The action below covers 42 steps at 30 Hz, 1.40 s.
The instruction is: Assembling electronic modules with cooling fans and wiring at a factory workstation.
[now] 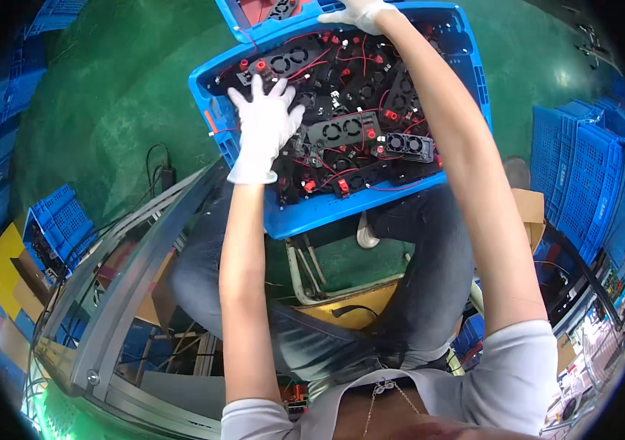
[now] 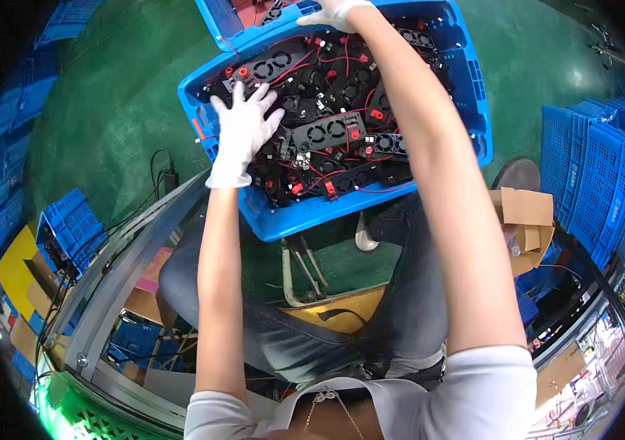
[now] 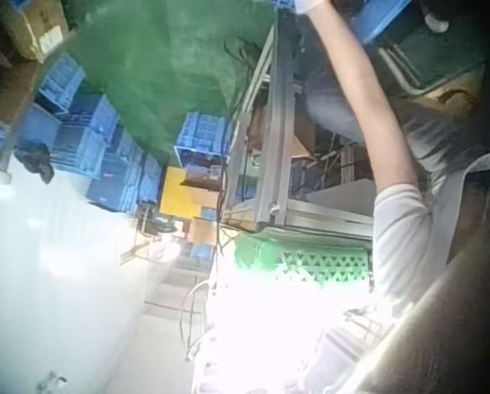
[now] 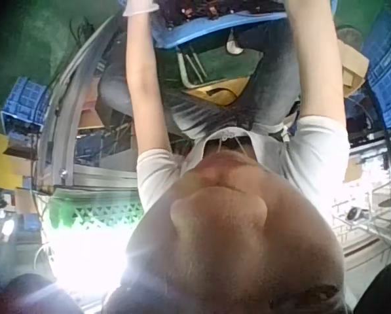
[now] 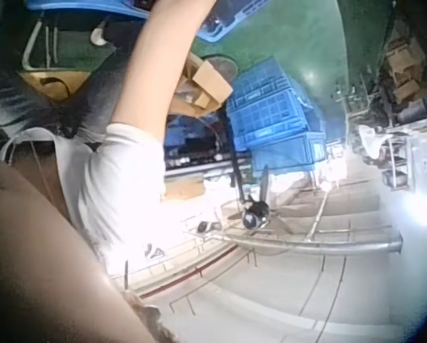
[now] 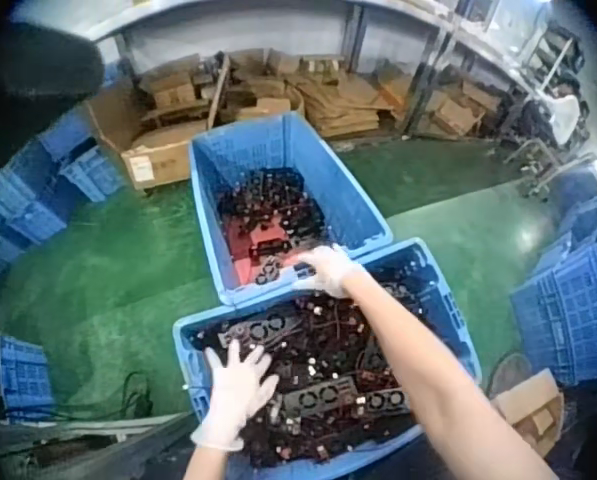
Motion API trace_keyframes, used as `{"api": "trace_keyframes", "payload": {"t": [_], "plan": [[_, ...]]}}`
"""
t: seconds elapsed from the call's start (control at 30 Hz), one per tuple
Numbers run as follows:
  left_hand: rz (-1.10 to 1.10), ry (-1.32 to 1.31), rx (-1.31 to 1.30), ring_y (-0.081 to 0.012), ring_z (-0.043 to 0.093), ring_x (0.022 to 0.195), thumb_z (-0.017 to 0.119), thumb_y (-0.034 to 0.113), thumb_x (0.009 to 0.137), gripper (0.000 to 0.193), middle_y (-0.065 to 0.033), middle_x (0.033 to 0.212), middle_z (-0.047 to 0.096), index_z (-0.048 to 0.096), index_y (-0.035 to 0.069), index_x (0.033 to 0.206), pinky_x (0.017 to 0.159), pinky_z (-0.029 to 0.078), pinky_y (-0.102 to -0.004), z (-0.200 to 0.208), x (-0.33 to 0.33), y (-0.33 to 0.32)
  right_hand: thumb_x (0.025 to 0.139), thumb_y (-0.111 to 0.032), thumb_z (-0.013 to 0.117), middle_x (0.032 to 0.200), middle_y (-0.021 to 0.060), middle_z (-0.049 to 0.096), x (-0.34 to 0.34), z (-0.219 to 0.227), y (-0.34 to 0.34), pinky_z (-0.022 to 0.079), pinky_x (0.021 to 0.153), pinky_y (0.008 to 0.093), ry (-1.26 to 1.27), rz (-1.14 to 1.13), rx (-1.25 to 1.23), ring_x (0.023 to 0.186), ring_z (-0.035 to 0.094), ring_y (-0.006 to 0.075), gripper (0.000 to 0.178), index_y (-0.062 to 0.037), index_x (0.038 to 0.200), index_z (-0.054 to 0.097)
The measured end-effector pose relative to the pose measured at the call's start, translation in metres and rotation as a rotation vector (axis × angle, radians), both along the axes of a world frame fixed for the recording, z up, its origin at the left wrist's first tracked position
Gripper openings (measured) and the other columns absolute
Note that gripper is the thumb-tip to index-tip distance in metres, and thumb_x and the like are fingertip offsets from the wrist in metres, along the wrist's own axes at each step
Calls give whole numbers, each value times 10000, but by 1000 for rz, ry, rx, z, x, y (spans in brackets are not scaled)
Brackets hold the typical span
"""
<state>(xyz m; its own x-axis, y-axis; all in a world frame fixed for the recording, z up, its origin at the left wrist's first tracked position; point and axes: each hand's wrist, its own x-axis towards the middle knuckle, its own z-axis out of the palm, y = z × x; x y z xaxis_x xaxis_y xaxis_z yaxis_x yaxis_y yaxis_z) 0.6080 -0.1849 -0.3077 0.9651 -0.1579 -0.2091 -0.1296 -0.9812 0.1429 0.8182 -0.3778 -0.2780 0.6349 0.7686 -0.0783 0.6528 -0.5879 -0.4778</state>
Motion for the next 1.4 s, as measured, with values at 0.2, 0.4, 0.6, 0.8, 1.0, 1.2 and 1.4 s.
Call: {"api": "trace_keyframes", "payload": {"t": [0.2,0.4,0.6,0.8,1.0,1.2,1.4], "plan": [[716,-491,-625,-343,483,1165,592,271,853,367,-143,1161,588,585,50,1146,1069,285,-442,24,54,32,800,-663,493,1204,143,519,4,-77,-6,188,1080,499,-177,-220,-255,1217,419,319,673,-166,1254,494],[872,-126,-808,-257,621,740,677,310,761,447,-194,853,639,587,-76,966,649,495,-386,-43,166,93,812,-596,529,1180,95,516,-11,-64,16,129,1110,492,-108,-205,-79,1232,404,258,580,-179,1215,520],[835,-105,-830,-159,559,632,692,146,678,231,-84,715,602,586,-18,802,582,464,-325,-73,176,74,779,-578,587,1288,104,477,-9,-74,-5,130,1120,476,-44,-260,-91,1291,348,258,657,-163,1277,477],[773,-96,-1150,-166,561,640,622,133,668,199,-98,695,604,590,-22,789,575,451,-326,-32,196,85,724,-304,777,1044,106,565,-44,-56,-1,427,881,354,-334,-953,675,972,535,230,452,-26,1032,595],[640,-48,-844,-137,495,577,636,184,685,187,-44,652,567,591,9,734,544,377,-278,51,214,88,820,-172,695,1019,135,614,-7,-27,-34,526,774,342,290,-1077,1016,919,602,233,442,-48,1200,506],[545,-95,-895,-151,512,626,599,173,678,179,-52,677,572,587,8,745,561,389,-303,100,220,79,901,-337,516,982,103,612,67,-24,-14,318,996,438,922,-1275,1144,966,570,231,268,-106,956,640],[-357,-405,-49,-285,539,627,553,151,754,97,-160,662,531,584,60,767,579,419,-371,148,230,137,907,-230,538,1013,107,586,44,20,29,470,887,390,1373,-1318,1255,947,564,254,203,-65,1014,586]]}}
